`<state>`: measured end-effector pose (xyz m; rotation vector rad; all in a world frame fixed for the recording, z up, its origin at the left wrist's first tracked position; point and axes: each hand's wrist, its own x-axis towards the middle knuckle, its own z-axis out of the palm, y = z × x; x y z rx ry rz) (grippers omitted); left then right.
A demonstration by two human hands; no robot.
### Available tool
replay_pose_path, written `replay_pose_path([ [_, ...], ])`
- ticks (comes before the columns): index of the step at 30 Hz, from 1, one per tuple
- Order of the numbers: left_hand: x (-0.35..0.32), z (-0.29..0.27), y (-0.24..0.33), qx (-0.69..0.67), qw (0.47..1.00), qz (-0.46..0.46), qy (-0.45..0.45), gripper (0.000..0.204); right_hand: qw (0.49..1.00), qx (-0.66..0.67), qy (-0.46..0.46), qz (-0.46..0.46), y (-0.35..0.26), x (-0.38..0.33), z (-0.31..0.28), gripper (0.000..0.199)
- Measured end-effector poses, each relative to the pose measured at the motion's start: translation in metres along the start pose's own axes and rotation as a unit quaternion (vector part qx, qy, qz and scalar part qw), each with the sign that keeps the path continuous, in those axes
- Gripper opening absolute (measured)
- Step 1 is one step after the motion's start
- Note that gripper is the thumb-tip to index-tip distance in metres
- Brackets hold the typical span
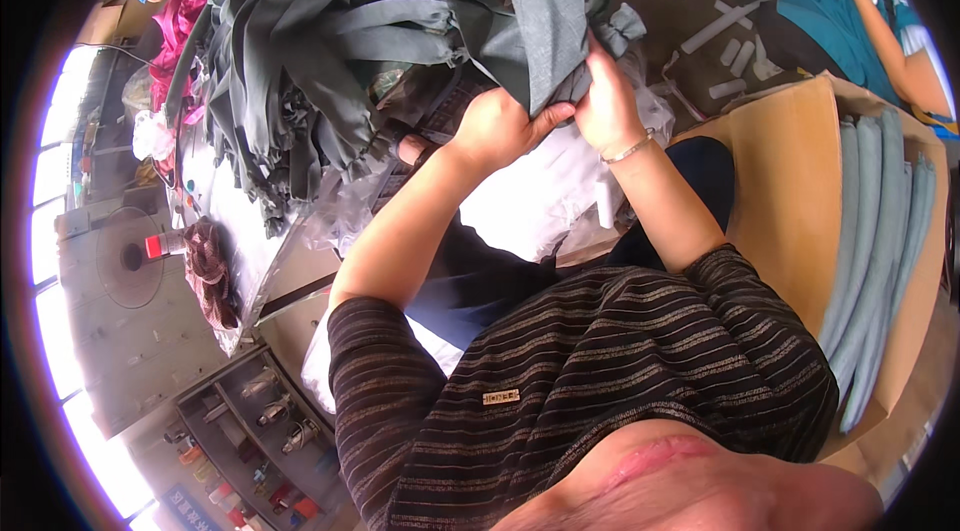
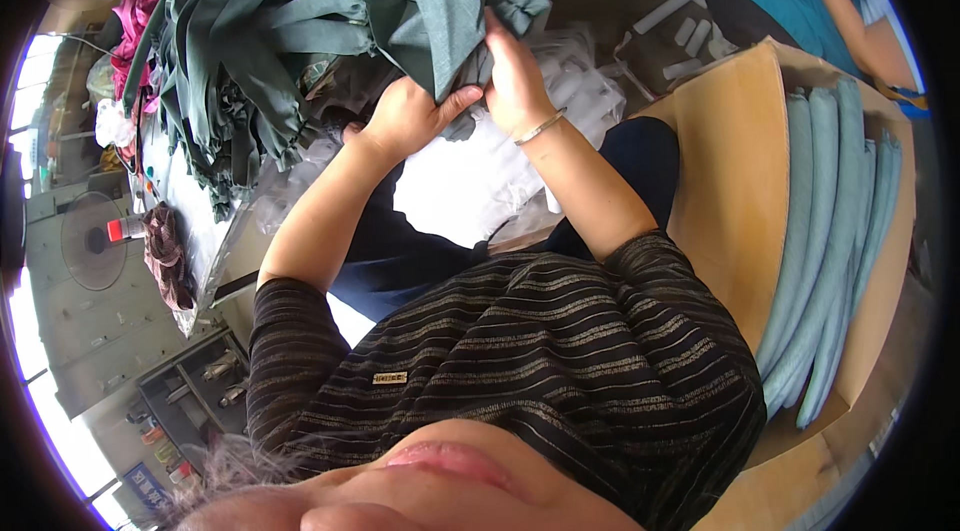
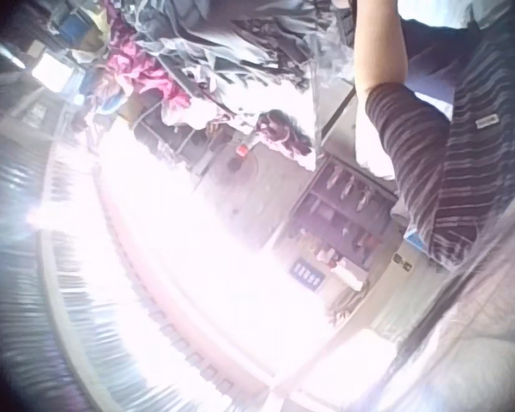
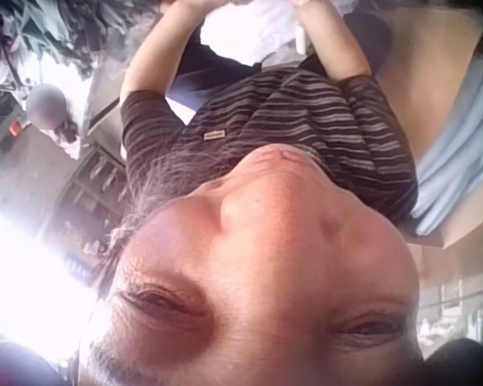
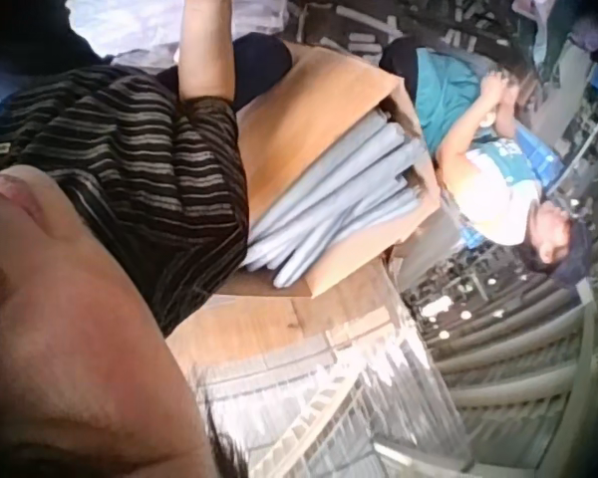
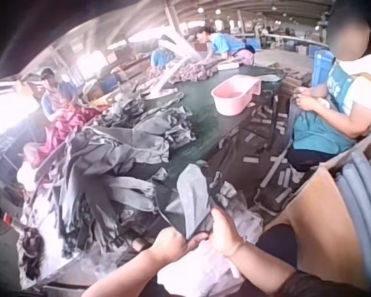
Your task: The person slides a gray fabric tube over a white foam rod, trims the excess fabric with scissors, and secures the end with a rubber band. They repeat this process with additional fabric tubes and foam rods, placing the finished items into a cardboard box.
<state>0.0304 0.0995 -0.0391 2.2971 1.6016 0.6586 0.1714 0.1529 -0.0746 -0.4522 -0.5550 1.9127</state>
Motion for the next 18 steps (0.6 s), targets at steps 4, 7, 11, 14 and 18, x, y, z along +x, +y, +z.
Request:
replay_pose_path([
  [4,-0.004,-0.004,0.010,0.119,0.983,-0.075,-0.115,0.063,0.993,0.107,0.037,0.034,-0.016,-0.015,0.025,0.048],
  [7,-0.015,0.008,0.005,0.146,0.985,-0.047,-0.075,0.065,0.977,-0.191,-0.095,0.022,-0.019,-0.023,0.025,0.057],
  [11,-0.020,0.015,0.022,0.134,0.991,0.004,0.019,0.053,0.956,-0.253,-0.137,0.064,-0.021,-0.020,0.039,0.045],
  [14,-0.010,0.000,0.040,-0.063,0.990,-0.127,-0.011,0.050,0.987,-0.137,-0.084,0.026,-0.029,-0.018,0.048,0.030],
  [18,0.003,-0.001,0.037,-0.506,0.850,-0.142,-0.018,0.041,0.996,0.034,-0.030,0.077,-0.045,-0.008,0.062,0.012],
])
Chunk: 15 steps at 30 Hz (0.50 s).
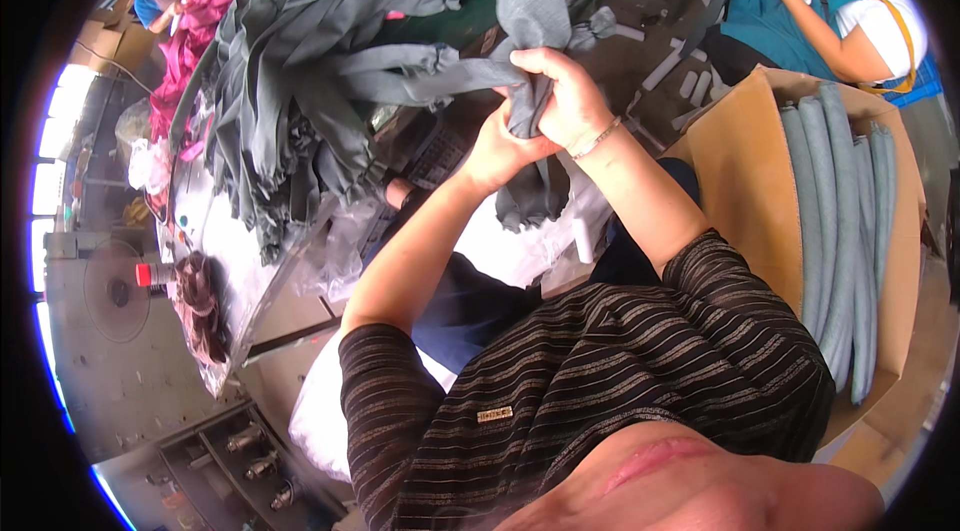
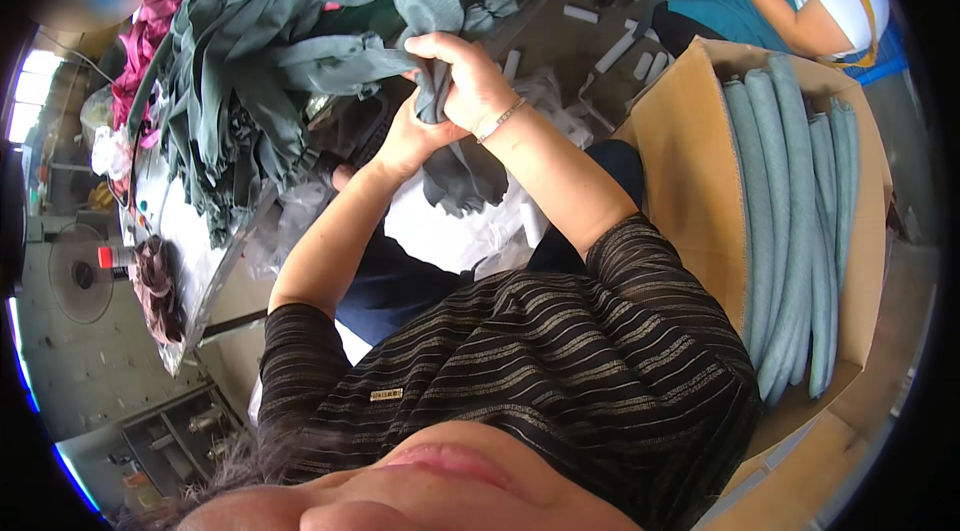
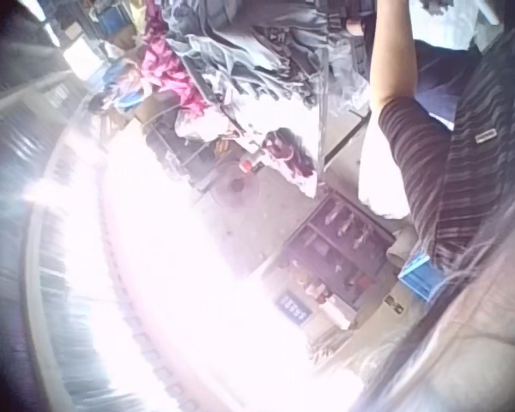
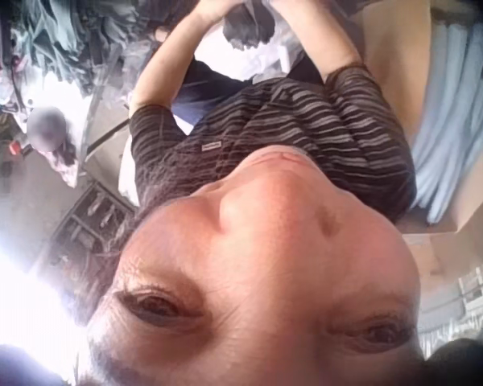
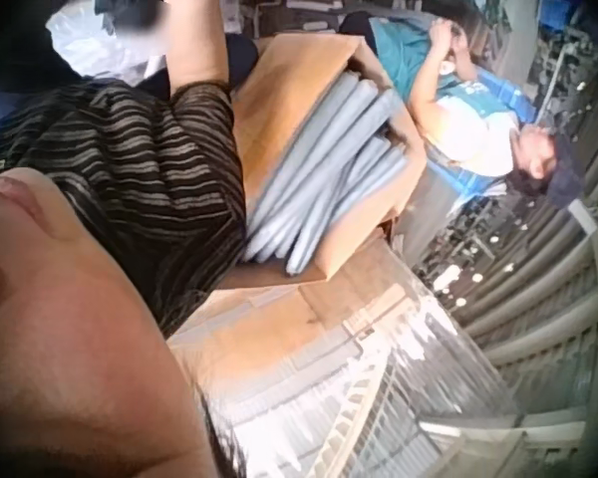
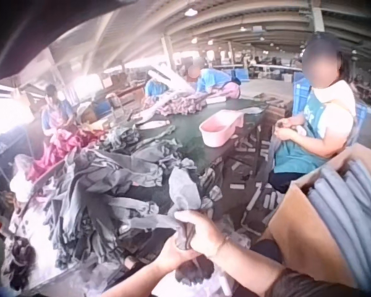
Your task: The person slides a gray fabric tube over a white foam rod, trims the excess fabric with scissors, and secures the end with a rubber band. They repeat this process with additional fabric tubes and foam rods, placing the finished items into a cardboard box.
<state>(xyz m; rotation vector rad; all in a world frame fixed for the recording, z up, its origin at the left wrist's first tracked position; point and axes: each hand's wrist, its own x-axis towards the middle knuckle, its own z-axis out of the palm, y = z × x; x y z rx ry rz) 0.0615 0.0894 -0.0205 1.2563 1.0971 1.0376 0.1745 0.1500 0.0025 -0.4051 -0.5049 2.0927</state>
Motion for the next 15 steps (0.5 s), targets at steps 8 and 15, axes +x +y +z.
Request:
replay_pose_path([
  [8,-0.006,-0.003,0.036,-0.156,0.935,-0.206,-0.244,0.030,0.982,0.037,-0.161,0.087,-0.037,0.027,-0.024,0.034],
  [15,0.011,-0.025,0.022,-0.228,0.946,-0.163,-0.164,0.054,0.998,-0.006,-0.065,-0.023,-0.067,0.049,-0.020,0.016],
])
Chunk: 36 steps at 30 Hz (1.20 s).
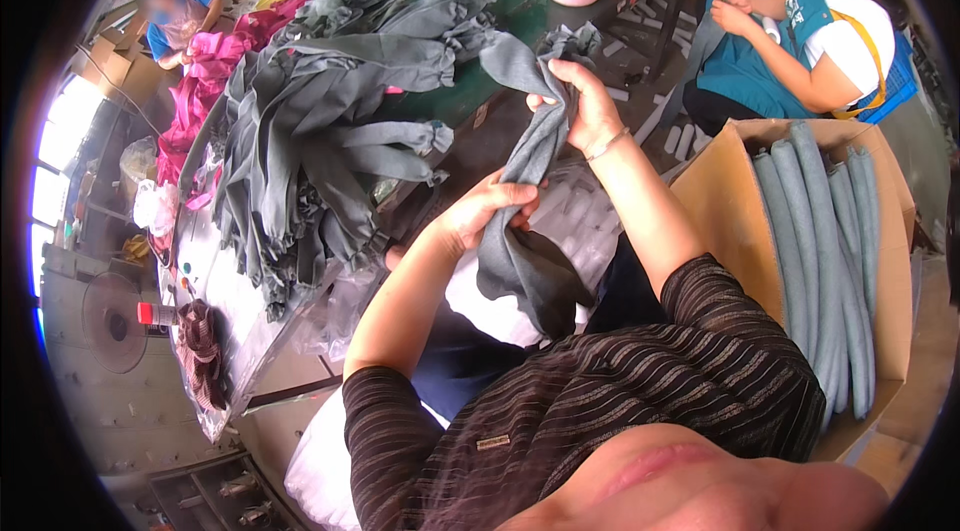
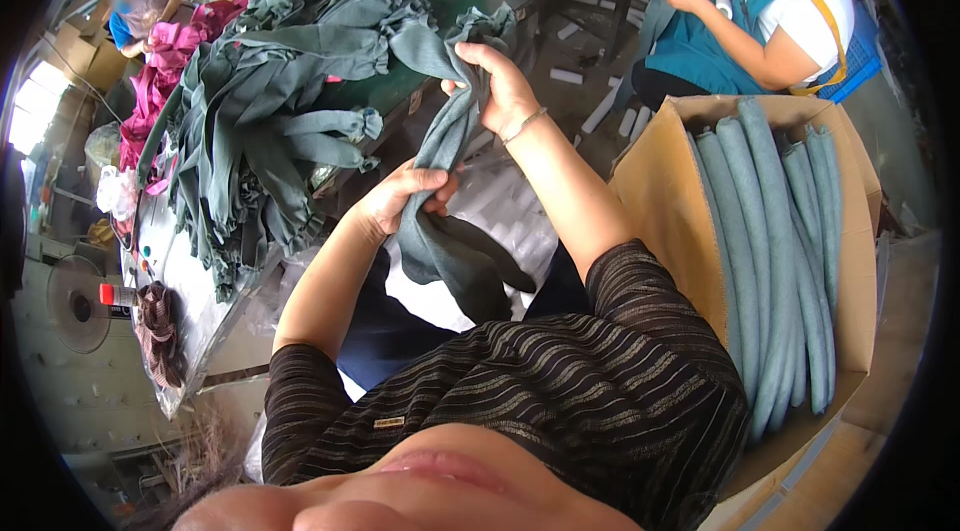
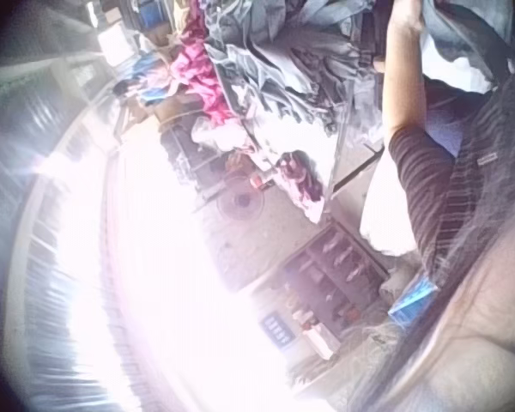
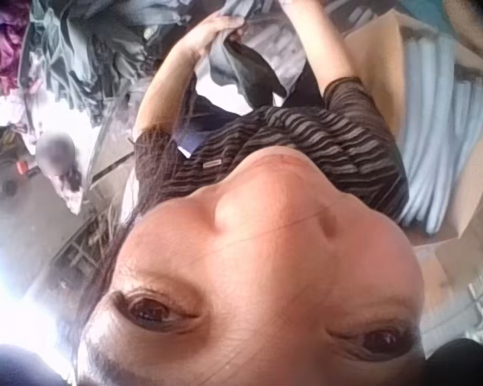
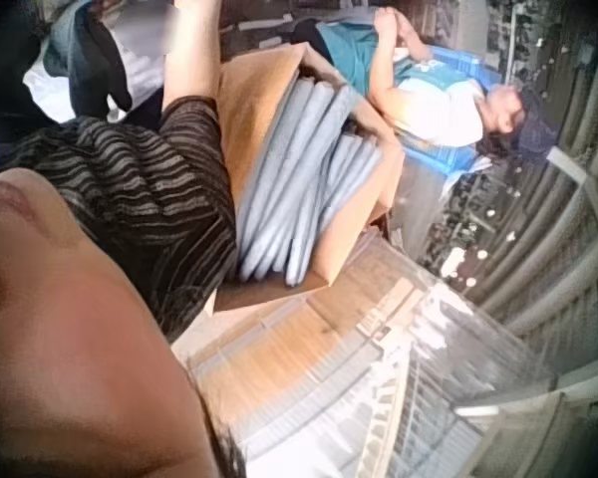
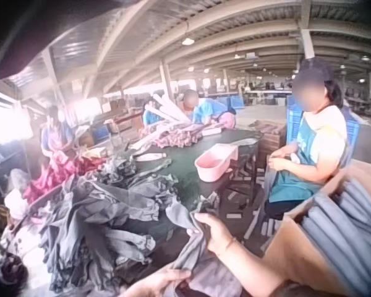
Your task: The person slides a gray fabric tube over a white foam rod, trims the excess fabric with scissors, and secures the end with a rubber band. They repeat this process with additional fabric tubes and foam rods, placing the finished items into a cardboard box.
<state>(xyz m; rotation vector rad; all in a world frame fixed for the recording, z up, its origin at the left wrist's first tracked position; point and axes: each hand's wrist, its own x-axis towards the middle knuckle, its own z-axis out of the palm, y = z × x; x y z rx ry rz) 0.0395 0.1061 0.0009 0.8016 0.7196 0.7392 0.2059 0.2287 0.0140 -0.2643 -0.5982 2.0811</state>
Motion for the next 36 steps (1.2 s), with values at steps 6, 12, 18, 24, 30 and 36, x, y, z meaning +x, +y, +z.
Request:
replay_pose_path([
  [6,0.020,0.032,0.023,0.182,0.937,0.273,0.122,0.098,0.941,-0.240,0.026,-0.236,0.050,-0.014,0.025,0.040],
  [12,0.014,0.008,0.008,0.258,0.930,0.229,0.127,0.064,0.755,-0.608,-0.055,-0.241,0.051,-0.015,0.027,0.063],
  [18,0.011,-0.006,0.012,0.128,0.957,0.136,0.220,0.002,0.559,-0.695,-0.155,-0.424,0.012,-0.011,0.043,0.101],
  [24,-0.002,0.015,0.023,0.273,0.955,-0.010,0.113,0.004,0.261,-0.771,-0.458,-0.357,-0.001,-0.027,0.053,0.081],
  [30,0.006,0.026,0.034,0.136,0.989,0.027,0.046,0.025,0.291,-0.810,-0.421,-0.287,-0.035,-0.014,0.044,0.034],
  [36,0.017,0.014,0.029,0.088,0.991,-0.065,-0.077,0.054,0.096,-0.806,-0.375,-0.449,-0.113,0.024,0.029,0.021],
])
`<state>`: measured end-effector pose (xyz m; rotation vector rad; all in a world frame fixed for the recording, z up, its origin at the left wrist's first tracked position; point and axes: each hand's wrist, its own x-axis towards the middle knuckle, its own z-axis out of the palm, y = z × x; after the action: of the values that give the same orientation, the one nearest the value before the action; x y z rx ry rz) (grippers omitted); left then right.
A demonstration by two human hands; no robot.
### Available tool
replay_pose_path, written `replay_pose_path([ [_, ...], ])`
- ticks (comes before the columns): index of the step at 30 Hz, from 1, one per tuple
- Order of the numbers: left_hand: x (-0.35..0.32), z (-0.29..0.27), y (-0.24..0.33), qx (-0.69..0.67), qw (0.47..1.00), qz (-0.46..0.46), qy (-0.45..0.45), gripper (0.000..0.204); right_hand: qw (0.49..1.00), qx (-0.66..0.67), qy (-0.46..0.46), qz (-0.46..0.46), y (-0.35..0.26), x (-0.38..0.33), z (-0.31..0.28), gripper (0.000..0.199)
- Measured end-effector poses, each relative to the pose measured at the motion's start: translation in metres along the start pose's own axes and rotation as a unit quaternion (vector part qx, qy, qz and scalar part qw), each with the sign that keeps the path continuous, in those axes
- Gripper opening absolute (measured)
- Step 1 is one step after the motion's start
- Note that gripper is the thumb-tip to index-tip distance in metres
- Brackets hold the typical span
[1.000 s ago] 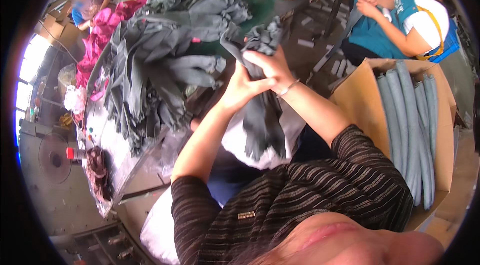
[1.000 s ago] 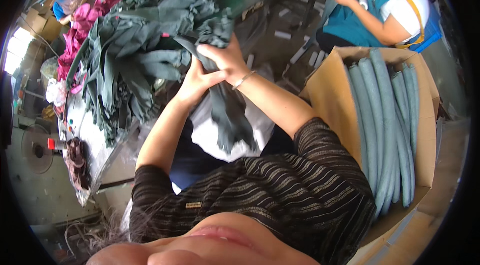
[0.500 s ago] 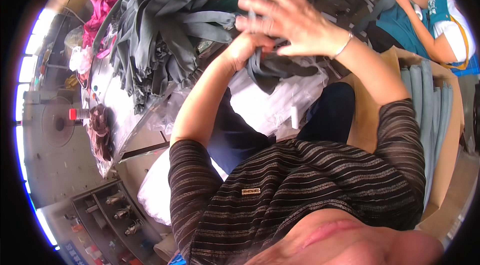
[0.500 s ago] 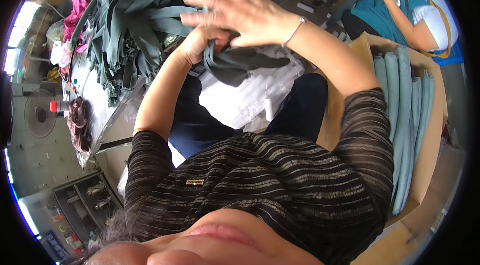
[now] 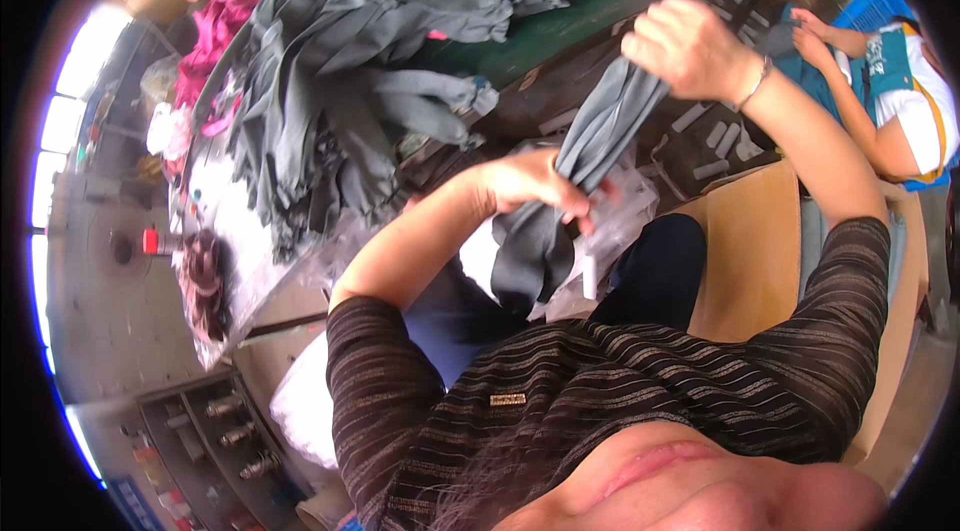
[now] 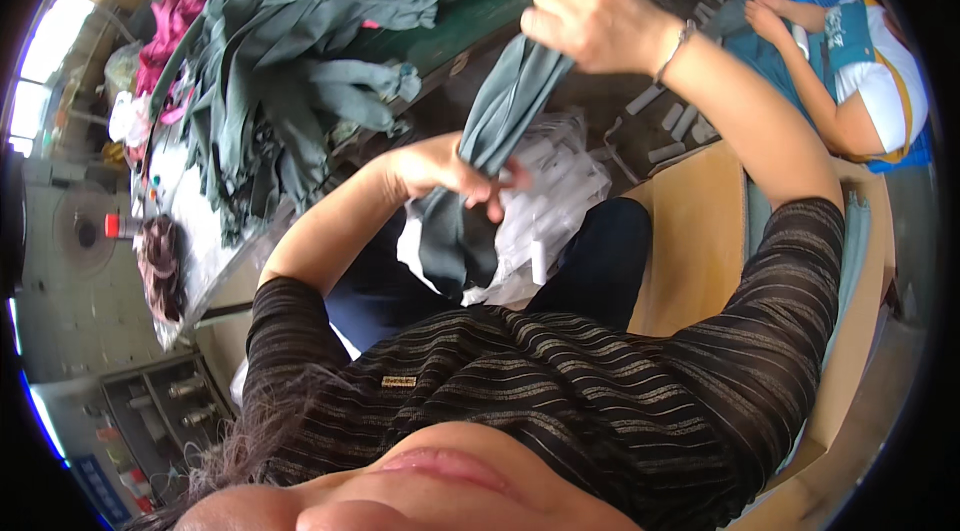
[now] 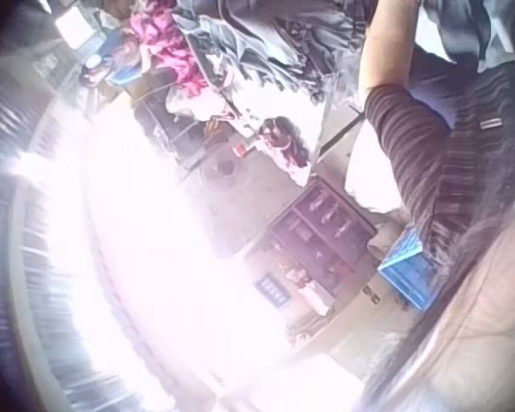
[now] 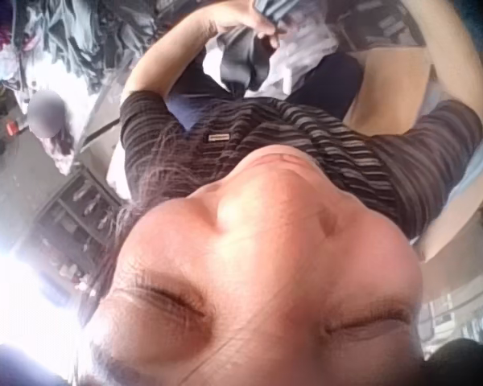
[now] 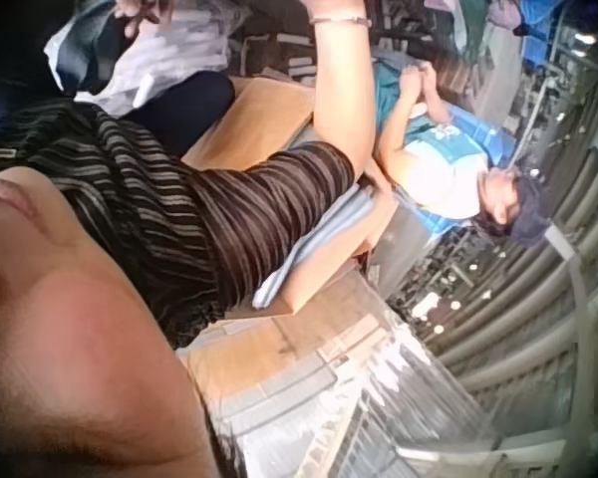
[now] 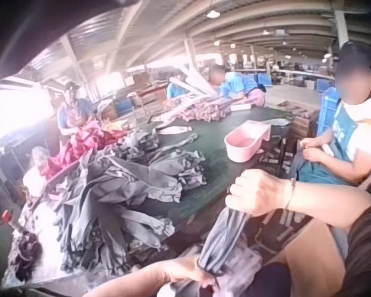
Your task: The person slides a gray fabric tube over a white foam rod, trims the excess fabric with scissors, and secures the end with a rubber band. They repeat this process with additional fabric tubes and foam rods, placing the finished items into a cardboard box.
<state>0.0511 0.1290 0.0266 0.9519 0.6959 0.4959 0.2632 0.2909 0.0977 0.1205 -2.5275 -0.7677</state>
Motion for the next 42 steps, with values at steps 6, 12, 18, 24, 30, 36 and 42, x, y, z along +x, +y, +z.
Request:
replay_pose_path([
  [6,0.022,-0.059,0.026,0.029,0.999,-0.010,0.024,0.050,0.994,-0.041,-0.057,0.084,0.113,-0.028,0.025,0.045],
  [12,0.096,-0.149,0.138,0.323,0.832,0.237,0.384,0.060,0.910,-0.162,-0.083,0.372,0.209,-0.056,0.110,0.037],
  [18,0.187,-0.193,0.114,0.611,0.589,0.216,0.482,0.067,0.827,-0.113,-0.240,0.496,0.261,-0.104,0.233,0.040],
  [24,0.191,-0.197,0.097,0.586,0.593,0.266,0.484,0.063,0.799,0.079,-0.399,0.443,0.257,-0.082,0.249,0.043],
  [30,0.193,-0.195,0.098,0.569,0.587,0.327,0.474,0.064,0.811,0.114,-0.404,0.407,0.255,-0.090,0.224,0.047],
  [36,0.193,-0.189,0.097,0.563,0.601,0.305,0.478,0.065,0.802,0.086,-0.403,0.433,0.247,-0.087,0.235,0.050],
  [42,0.192,-0.192,0.094,0.552,0.609,0.317,0.474,0.065,0.805,0.080,-0.394,0.437,0.238,-0.074,0.237,0.054],
])
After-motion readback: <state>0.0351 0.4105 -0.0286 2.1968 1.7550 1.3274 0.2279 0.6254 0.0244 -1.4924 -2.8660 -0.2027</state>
